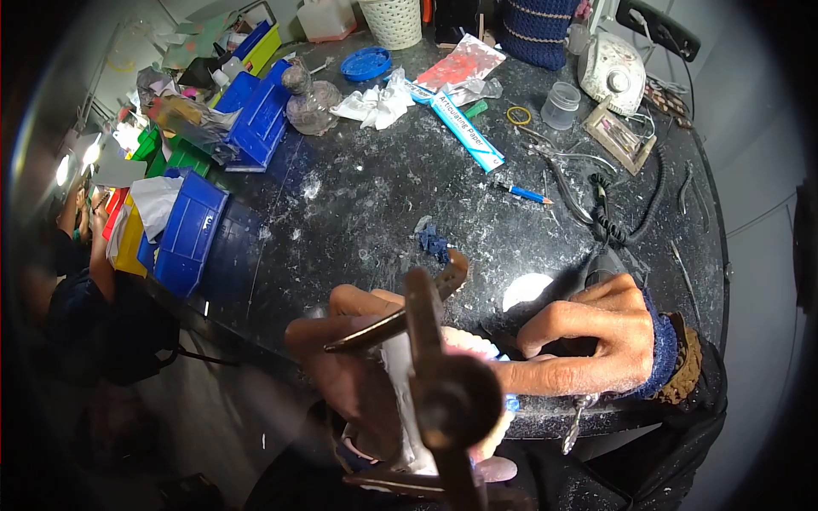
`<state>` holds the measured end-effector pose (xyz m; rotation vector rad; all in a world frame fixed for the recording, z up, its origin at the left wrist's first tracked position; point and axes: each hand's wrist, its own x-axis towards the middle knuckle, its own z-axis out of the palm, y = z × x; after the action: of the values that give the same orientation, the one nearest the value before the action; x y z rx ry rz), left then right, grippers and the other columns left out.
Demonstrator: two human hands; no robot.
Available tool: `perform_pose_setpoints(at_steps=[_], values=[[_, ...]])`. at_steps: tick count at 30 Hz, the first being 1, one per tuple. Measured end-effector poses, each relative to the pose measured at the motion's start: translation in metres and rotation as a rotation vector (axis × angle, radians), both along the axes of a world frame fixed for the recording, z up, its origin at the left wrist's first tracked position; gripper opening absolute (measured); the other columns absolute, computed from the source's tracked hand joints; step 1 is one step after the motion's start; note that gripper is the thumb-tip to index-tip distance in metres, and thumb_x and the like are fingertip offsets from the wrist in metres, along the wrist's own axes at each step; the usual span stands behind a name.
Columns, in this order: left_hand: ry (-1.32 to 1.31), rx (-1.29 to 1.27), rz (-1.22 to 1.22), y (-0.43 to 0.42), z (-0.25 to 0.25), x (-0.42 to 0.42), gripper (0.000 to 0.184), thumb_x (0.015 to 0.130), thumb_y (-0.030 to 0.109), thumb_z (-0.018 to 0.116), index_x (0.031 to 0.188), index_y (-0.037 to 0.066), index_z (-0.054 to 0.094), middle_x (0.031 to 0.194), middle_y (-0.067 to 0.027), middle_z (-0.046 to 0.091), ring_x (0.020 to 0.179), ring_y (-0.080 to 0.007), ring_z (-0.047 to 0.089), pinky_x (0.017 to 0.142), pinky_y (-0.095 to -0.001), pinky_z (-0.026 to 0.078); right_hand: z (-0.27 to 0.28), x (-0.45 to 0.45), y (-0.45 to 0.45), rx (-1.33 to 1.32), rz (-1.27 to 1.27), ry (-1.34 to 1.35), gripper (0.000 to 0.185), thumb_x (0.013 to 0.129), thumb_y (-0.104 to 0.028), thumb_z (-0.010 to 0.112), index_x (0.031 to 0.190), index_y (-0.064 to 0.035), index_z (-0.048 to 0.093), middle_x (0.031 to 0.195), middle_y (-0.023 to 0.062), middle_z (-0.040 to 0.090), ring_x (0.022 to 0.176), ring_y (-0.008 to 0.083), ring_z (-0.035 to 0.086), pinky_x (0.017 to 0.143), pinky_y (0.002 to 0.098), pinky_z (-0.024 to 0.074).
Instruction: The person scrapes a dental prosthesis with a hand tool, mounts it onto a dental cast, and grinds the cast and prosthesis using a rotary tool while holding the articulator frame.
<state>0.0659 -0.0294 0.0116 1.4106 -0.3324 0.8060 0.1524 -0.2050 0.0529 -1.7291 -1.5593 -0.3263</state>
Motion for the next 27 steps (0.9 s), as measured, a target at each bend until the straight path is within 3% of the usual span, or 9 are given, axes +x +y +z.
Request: perform_pose_setpoints(at_steps=[17, 21, 23, 26, 27], values=[[-0.001, 0.017, 0.071, -0.003, -0.004, 0.004, 0.060, 0.071, 0.028, 0.078, 0.108, -0.002, 0.041, 0.094, -0.0140, 0.056, 0.076, -0.0163, 0.060, 0.066, -0.0269, 0.049, 0.003, 0.001, -0.002, -0.043, 0.004, -0.028, 0.032, 0.071, -0.017, 0.065, 0.102, -0.0152, 0.069, 0.067, -0.0059, 0.048, 0.038, 0.0013, 0.044, 0.030, 0.0198, 0.0332], [-0.021, 0.036, 0.069, -0.004, -0.002, 0.003, 0.060, 0.071, 0.027, 0.078, 0.108, -0.002, 0.041, 0.094, -0.0139, 0.056, 0.075, -0.0161, 0.060, 0.065, -0.0266, 0.049, 0.004, -0.001, 0.001, 0.033, -0.029, 0.089, 0.020, 0.073, -0.016, 0.069, 0.092, -0.0080, 0.067, 0.067, -0.0019, 0.054, 0.043, 0.0073, 0.053, 0.034, 0.0226, 0.0386], [-0.017, 0.033, 0.065, -0.004, -0.002, 0.004, 0.059, 0.071, 0.027, 0.078, 0.107, -0.002, 0.041, 0.093, -0.0138, 0.056, 0.075, -0.0160, 0.060, 0.065, -0.0264, 0.049, 0.007, 0.000, 0.002, 0.084, -0.033, 0.246, 0.025, 0.072, -0.019, 0.075, 0.084, -0.0029, 0.061, 0.067, 0.0037, 0.057, 0.049, 0.0149, 0.059, 0.039, 0.0268, 0.0438], [0.005, -0.002, 0.069, -0.005, -0.001, 0.005, 0.059, 0.071, 0.027, 0.077, 0.107, -0.001, 0.040, 0.093, -0.0138, 0.056, 0.074, -0.0159, 0.060, 0.064, -0.0262, 0.049, 0.011, 0.005, -0.009, -0.013, -0.162, 0.425, 0.058, 0.047, -0.040, 0.087, 0.077, -0.0060, 0.050, 0.062, 0.0018, 0.058, 0.051, 0.0106, 0.057, 0.045, 0.0217, 0.0437], [0.017, -0.021, 0.070, -0.005, 0.000, 0.006, 0.058, 0.071, 0.027, 0.077, 0.107, -0.001, 0.040, 0.093, -0.0138, 0.056, 0.074, -0.0158, 0.060, 0.064, -0.0261, 0.049, 0.011, 0.008, -0.012, -0.012, -0.163, 0.519, 0.062, 0.042, -0.044, 0.087, 0.075, -0.0072, 0.050, 0.058, -0.0013, 0.054, 0.048, 0.0060, 0.052, 0.044, 0.0199, 0.0392]])
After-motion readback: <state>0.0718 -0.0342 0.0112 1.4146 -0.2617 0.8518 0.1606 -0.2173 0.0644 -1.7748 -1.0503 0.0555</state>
